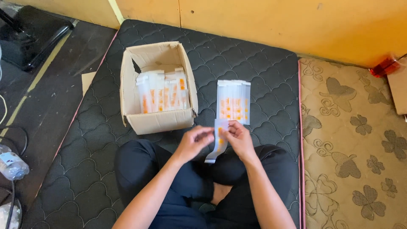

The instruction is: Picking up, inspecting, and sorting strips of labels from a cardboard box while sitting on the floor.

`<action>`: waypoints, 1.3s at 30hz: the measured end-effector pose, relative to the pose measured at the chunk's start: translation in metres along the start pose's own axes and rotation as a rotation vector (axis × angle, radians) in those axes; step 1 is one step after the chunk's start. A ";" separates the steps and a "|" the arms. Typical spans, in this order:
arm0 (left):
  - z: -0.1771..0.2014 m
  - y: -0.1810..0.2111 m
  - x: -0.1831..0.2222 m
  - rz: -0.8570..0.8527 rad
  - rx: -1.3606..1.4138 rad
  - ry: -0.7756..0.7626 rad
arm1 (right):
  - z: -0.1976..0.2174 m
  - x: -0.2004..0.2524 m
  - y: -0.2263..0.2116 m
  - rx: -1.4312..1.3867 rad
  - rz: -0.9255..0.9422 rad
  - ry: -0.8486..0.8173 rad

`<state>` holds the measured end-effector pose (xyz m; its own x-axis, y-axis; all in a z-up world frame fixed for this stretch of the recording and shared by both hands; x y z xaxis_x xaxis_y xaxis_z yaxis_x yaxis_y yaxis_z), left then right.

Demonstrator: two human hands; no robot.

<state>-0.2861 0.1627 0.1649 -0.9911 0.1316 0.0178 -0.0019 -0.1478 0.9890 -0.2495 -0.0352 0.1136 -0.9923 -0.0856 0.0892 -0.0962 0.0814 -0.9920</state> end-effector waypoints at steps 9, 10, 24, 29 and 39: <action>-0.001 -0.002 -0.038 0.041 0.134 0.189 | -0.025 0.023 -0.003 0.051 -0.037 -0.077; -0.001 -0.006 -0.038 0.044 0.138 0.188 | -0.026 0.028 -0.002 0.054 -0.040 -0.076; 0.014 -0.052 -0.043 0.047 -0.027 0.277 | -0.025 0.121 0.052 0.033 -0.422 -0.162; 0.012 -0.050 -0.040 0.007 -0.035 0.284 | -0.026 0.124 0.055 0.058 -0.492 -0.121; 0.015 -0.048 -0.039 -0.012 -0.030 0.304 | -0.031 0.120 0.053 0.052 -0.513 -0.129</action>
<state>-0.2451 0.1790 0.1188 -0.9852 -0.1657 -0.0431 -0.0133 -0.1771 0.9841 -0.3758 -0.0101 0.0746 -0.8010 -0.2235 0.5553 -0.5591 -0.0521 -0.8274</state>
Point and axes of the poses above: each hand's wrist, its own x-axis away from the middle knuckle, its own z-axis out of the back of the hand, y = z × x, the point moved 5 cm from there along -x, towards the middle knuckle, and after that the axes turned 2 degrees about y, right-handed, at the moved point
